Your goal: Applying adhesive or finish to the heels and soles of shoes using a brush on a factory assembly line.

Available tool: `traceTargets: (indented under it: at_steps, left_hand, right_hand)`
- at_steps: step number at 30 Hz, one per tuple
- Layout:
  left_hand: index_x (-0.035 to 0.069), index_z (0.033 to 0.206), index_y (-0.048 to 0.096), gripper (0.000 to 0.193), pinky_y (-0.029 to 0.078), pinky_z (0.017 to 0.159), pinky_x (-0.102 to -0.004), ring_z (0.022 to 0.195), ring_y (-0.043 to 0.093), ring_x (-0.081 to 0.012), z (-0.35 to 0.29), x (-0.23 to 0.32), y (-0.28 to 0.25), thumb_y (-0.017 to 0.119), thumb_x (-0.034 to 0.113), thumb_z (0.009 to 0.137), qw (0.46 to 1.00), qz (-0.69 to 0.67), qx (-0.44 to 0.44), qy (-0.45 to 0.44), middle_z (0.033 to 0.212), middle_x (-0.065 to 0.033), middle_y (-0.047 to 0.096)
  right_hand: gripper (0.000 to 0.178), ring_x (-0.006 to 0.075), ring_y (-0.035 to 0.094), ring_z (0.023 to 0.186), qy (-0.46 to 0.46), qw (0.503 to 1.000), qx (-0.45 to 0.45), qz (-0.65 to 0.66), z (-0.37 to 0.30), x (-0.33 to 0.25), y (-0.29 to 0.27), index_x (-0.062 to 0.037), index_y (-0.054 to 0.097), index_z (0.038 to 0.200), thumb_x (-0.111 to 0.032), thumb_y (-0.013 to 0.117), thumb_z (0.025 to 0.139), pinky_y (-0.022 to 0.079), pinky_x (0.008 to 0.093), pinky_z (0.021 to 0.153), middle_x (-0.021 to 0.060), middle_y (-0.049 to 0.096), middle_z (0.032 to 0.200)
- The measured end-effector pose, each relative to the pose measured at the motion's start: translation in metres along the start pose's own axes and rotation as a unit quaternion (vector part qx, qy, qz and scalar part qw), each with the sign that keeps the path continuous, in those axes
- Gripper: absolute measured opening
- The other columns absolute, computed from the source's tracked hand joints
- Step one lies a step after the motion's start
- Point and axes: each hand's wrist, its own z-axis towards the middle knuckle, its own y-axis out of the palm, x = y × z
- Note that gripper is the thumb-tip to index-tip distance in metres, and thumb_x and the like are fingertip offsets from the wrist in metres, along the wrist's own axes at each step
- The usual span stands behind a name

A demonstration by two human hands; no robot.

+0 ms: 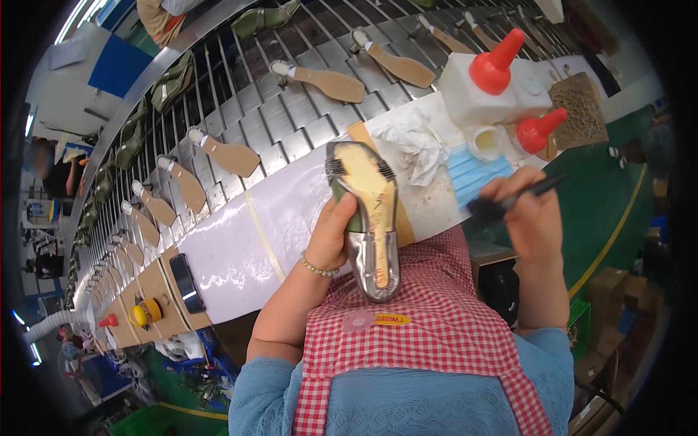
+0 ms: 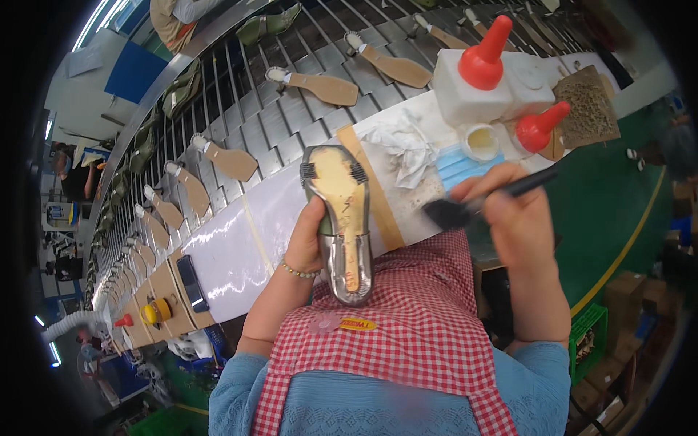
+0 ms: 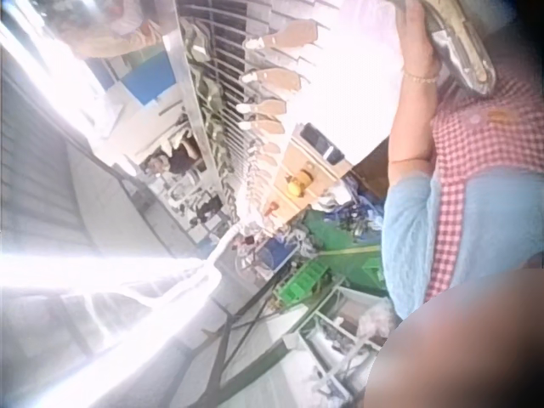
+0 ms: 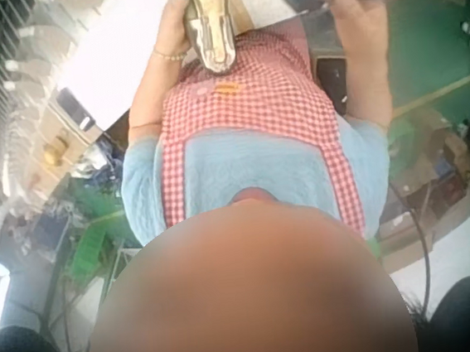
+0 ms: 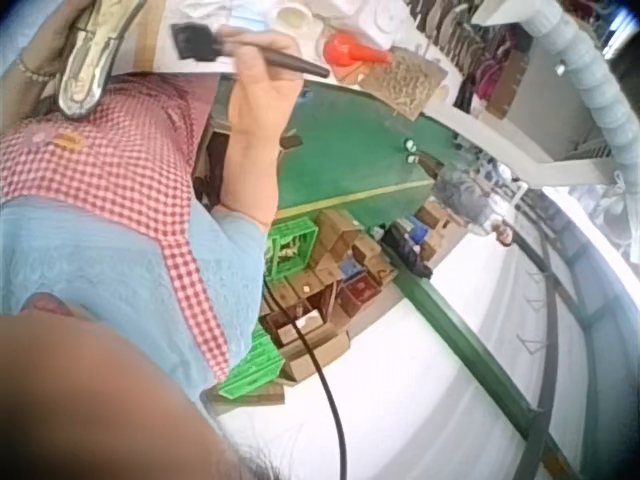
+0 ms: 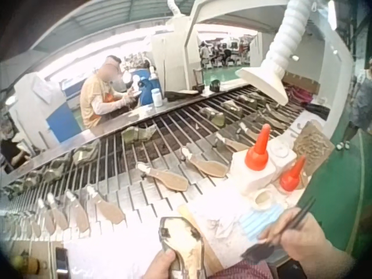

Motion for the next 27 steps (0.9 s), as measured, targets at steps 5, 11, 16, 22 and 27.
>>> traceTargets:
  at_steps: [5,11,16,22,27]
  left_hand:
    - [0.0,0.123,0.049,0.051,0.052,0.077,-0.0286,0.091,0.063,-0.0151,-0.012,0.008,0.019,0.06,0.037,0.09,0.999,0.047,-0.022,0.009,0.108,-0.008,0.062]
    - [-0.001,0.123,0.048,0.051,0.051,0.082,-0.0292,0.095,0.062,-0.0158,-0.022,0.01,0.021,0.061,0.035,0.089,0.997,0.079,-0.01,0.008,0.11,-0.0085,0.061]
    - [-0.001,0.124,0.048,0.052,0.05,0.083,-0.0291,0.098,0.061,-0.0158,-0.027,0.009,0.022,0.062,0.035,0.089,0.996,0.083,-0.021,0.003,0.112,-0.0088,0.06]
    - [-0.001,0.124,0.047,0.053,0.05,0.084,-0.0292,0.099,0.06,-0.0157,-0.032,0.008,0.022,0.063,0.034,0.089,0.995,0.096,-0.012,0.009,0.113,-0.0089,0.06]
    - [-0.001,0.124,0.047,0.052,0.051,0.083,-0.0292,0.098,0.06,-0.0158,-0.033,0.011,0.022,0.063,0.034,0.089,0.996,0.084,-0.023,0.002,0.113,-0.009,0.06]
  right_hand:
    - [0.018,0.0155,0.059,0.093,0.096,0.988,-0.1,-0.062,-0.02,0.01,0.05,0.0007,0.061,0.093,0.001,0.069,0.077,0.046,0.0278,0.083,0.013,0.062,0.102]
    - [0.015,0.0134,0.059,0.092,0.119,0.98,-0.148,-0.066,-0.027,0.022,0.06,0.0005,0.063,0.091,-0.001,0.07,0.078,0.046,0.0263,0.081,0.0106,0.063,0.098]
    - [0.015,0.014,0.061,0.085,0.076,0.981,-0.103,-0.144,-0.028,0.026,0.067,0.0003,0.063,0.089,-0.001,0.071,0.077,0.047,0.0268,0.076,0.0082,0.064,0.089]
    - [0.02,0.0246,0.064,0.083,-0.097,0.94,-0.11,-0.307,-0.025,0.019,0.073,-0.0029,0.063,0.084,-0.004,0.076,0.07,0.049,0.0322,0.071,0.0117,0.065,0.085]
    - [0.02,0.0255,0.064,0.079,-0.092,0.935,-0.185,-0.289,-0.03,0.018,0.073,-0.0043,0.063,0.081,-0.007,0.077,0.069,0.05,0.0332,0.07,0.01,0.064,0.082]
